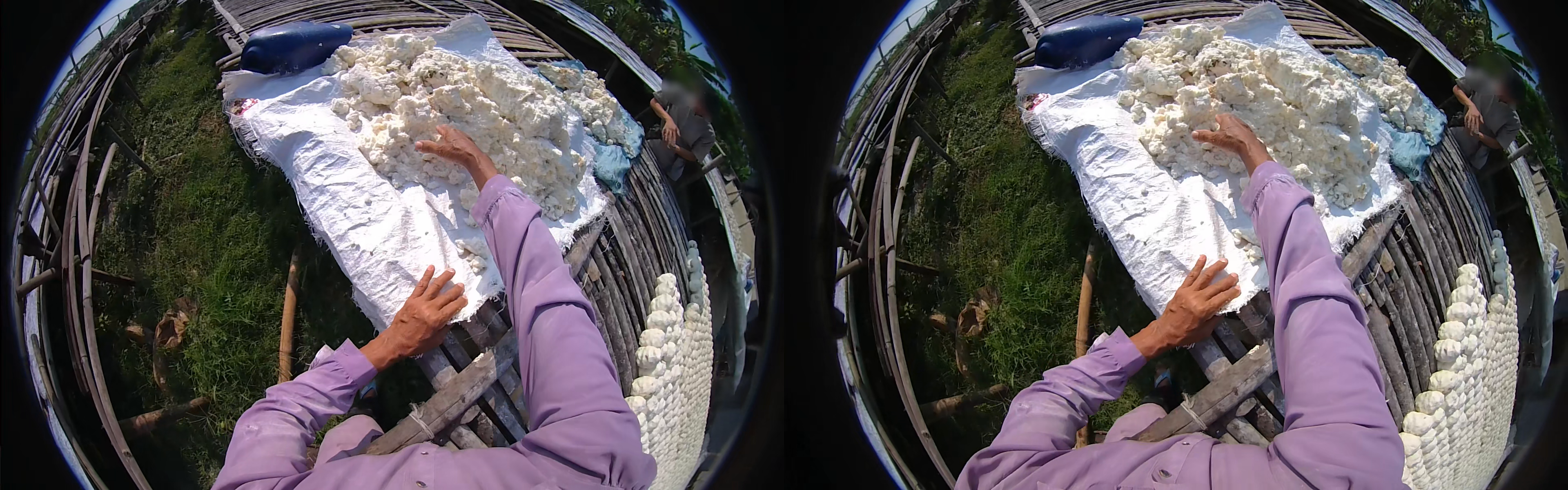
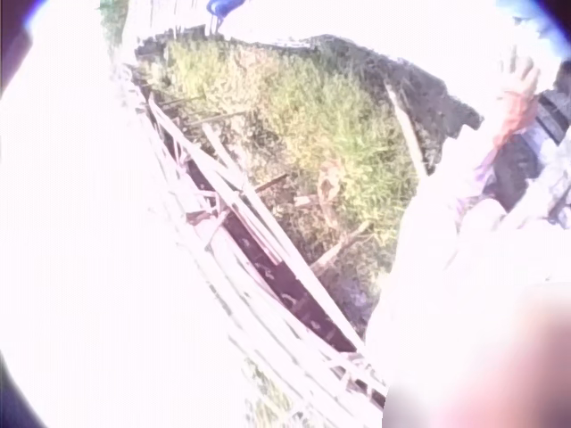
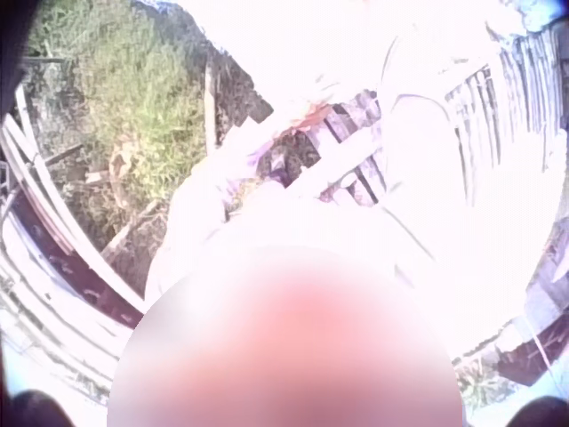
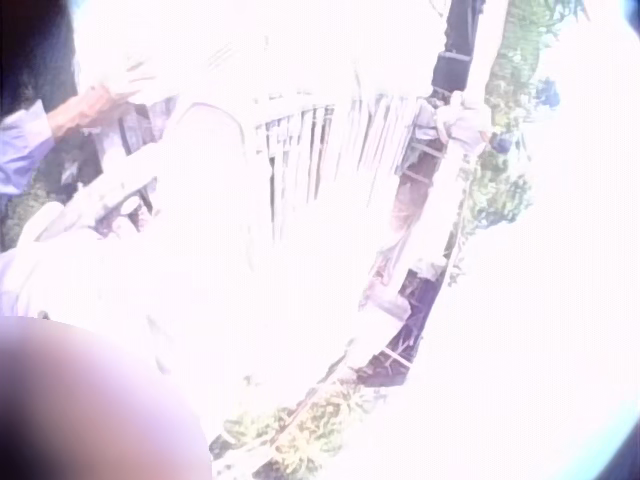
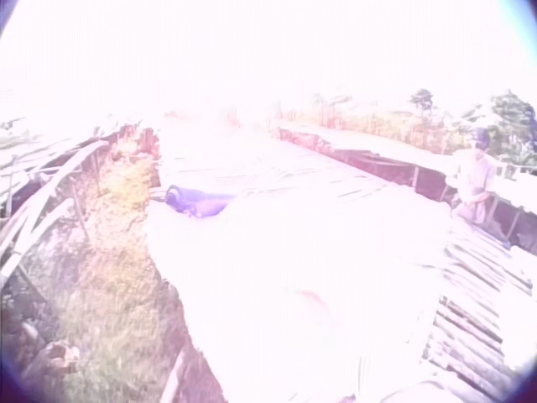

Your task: The person repeatedly scoops portions of white dough from a pile on a sack, rolls them into uniform balls between their hands, and places them in neat rows on a bamboo rack. The process continues throughout the clip, building up a large array of finished dough balls.

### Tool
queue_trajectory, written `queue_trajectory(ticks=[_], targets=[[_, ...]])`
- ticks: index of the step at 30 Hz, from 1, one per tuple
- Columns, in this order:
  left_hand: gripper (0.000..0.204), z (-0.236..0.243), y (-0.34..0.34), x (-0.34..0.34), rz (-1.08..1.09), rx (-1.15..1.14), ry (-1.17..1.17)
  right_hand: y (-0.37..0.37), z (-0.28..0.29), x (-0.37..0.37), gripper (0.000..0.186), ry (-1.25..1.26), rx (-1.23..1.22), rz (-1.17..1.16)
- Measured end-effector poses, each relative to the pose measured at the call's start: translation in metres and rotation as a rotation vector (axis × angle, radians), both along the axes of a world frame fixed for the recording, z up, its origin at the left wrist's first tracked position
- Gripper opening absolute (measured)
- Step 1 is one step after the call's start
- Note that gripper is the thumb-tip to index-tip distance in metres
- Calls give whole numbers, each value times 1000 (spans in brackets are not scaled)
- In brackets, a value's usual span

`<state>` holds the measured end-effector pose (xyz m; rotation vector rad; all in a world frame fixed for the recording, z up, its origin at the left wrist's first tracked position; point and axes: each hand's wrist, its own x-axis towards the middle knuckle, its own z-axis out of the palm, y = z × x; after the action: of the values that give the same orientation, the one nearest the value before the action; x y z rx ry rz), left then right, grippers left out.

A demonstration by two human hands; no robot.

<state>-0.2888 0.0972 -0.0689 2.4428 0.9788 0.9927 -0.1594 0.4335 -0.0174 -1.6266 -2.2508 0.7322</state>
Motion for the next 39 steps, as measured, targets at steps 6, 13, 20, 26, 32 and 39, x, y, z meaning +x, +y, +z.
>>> queue_trajectory(ticks=[6,13,20,26,32,39], targets=[[59,5,1,0,-7,-4,6,16,-45,-40,88,-201,21,-88],[56,6,2,-2,-31,8,14,-43,-61,-51,53,-290,173,-69],[55,-1,0,1,-9,60,-27,-83,-44,12,58,606,28,-246],[51,-2,-1,0,-4,66,-1,-94,-21,62,67,-2,299,-318],[49,-3,1,0,-28,48,-40,-150,-46,19,65,-430,400,-161],[48,-8,0,0,-45,46,-42,-136,-1,41,90,-58,205,-189]])
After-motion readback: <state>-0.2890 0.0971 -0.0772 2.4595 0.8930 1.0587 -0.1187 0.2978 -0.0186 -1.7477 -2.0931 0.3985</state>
